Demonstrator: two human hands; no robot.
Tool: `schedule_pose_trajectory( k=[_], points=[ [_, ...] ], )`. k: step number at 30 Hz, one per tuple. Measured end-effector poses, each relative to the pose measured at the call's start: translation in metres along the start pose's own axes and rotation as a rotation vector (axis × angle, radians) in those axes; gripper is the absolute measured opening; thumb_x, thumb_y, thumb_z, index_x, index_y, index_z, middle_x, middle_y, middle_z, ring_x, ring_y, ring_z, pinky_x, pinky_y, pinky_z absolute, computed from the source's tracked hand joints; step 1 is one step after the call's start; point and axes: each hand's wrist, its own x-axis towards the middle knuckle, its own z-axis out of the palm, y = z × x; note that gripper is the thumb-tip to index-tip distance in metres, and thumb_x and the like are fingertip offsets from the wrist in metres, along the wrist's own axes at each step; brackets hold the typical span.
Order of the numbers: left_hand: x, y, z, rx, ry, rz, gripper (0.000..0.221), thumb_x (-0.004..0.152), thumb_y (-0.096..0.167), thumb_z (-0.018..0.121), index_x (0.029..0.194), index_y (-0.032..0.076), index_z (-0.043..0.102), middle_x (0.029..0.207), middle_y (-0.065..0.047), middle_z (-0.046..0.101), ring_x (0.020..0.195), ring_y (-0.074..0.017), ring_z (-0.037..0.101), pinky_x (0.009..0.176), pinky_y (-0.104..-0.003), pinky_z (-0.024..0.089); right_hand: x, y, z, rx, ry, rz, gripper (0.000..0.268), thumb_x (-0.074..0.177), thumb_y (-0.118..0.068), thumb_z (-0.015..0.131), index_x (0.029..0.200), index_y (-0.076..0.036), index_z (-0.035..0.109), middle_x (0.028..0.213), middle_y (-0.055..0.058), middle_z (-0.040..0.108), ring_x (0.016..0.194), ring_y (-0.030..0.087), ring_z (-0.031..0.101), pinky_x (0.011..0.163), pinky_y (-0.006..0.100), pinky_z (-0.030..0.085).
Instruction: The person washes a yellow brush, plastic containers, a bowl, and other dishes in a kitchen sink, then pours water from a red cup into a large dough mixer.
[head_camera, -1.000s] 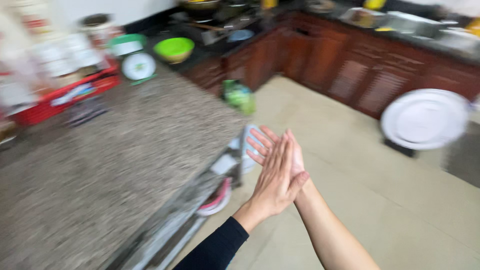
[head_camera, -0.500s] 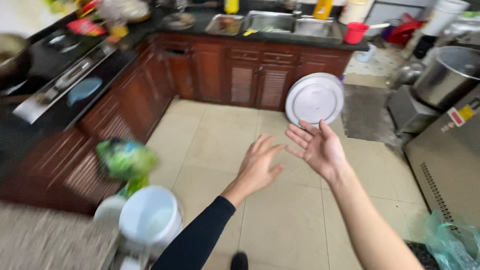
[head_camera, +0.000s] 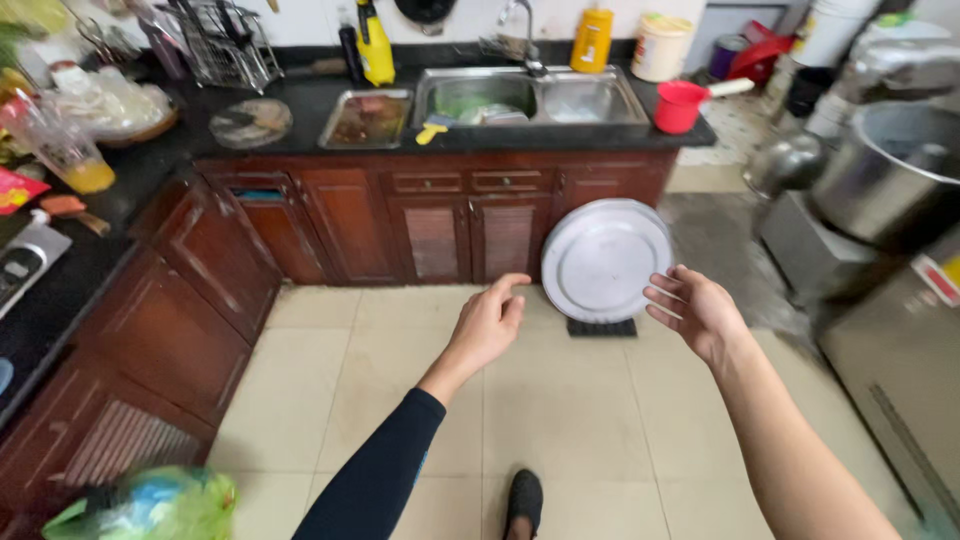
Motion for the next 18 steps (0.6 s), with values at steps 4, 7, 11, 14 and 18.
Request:
schedule_pose_trajectory(
  k=[4,7,11,14,18],
  points=[
    [0.126,-0.054,-0.025,0.047,-0.066,-0.064,0.049,0.094,0.021,0.063,0.142,0.011,0.053,0.095,-0.007,0.076,0.077,-0.0215,0.073,0.072,-0.036,0.058,0.146,-0.048,0.056,-0.005,-0.072,0.015,0.023,0.107,-0.026,0.046,0.12,-0.01,0.056,0.114,0.008,0.068,0.104,0.025,0.067,0.092,0.044,0.055],
    [0.198,-0.096,-0.061,0.127,0.011,-0.041,0.044,0.094,0.023,0.067,0.136,0.01,0.061,0.097,-0.007,0.078,0.081,-0.0198,0.073,0.075,-0.034,0.058,0.242,-0.087,0.124,-0.032,-0.138,-0.005,0.025,0.106,-0.025,0.049,0.124,-0.009,0.056,0.113,0.008,0.068,0.102,0.024,0.068,0.089,0.043,0.058],
    [0.281,-0.171,-0.106,0.164,0.113,-0.155,0.036,0.094,0.025,0.068,0.127,0.01,0.068,0.099,-0.008,0.079,0.084,-0.0179,0.075,0.077,-0.033,0.059,0.348,-0.099,0.217,-0.123,-0.288,-0.022,0.027,0.105,-0.025,0.05,0.126,-0.011,0.058,0.111,0.008,0.071,0.099,0.023,0.069,0.086,0.042,0.058],
    [0.346,-0.235,-0.121,0.145,0.158,-0.223,0.034,0.094,0.027,0.068,0.124,0.01,0.07,0.099,-0.009,0.079,0.086,-0.0164,0.075,0.079,-0.032,0.059,0.423,-0.096,0.263,-0.147,-0.405,0.021,0.028,0.105,-0.028,0.053,0.125,-0.01,0.058,0.111,0.007,0.072,0.098,0.021,0.071,0.086,0.04,0.059],
    [0.453,-0.314,-0.127,0.074,0.107,-0.197,0.035,0.095,0.028,0.068,0.124,0.009,0.071,0.1,-0.01,0.079,0.089,-0.0157,0.073,0.08,-0.031,0.058,0.531,-0.108,0.312,-0.136,-0.407,0.061,0.029,0.105,-0.028,0.052,0.126,-0.009,0.058,0.109,0.006,0.071,0.095,0.021,0.071,0.084,0.04,0.059]
  ],
)
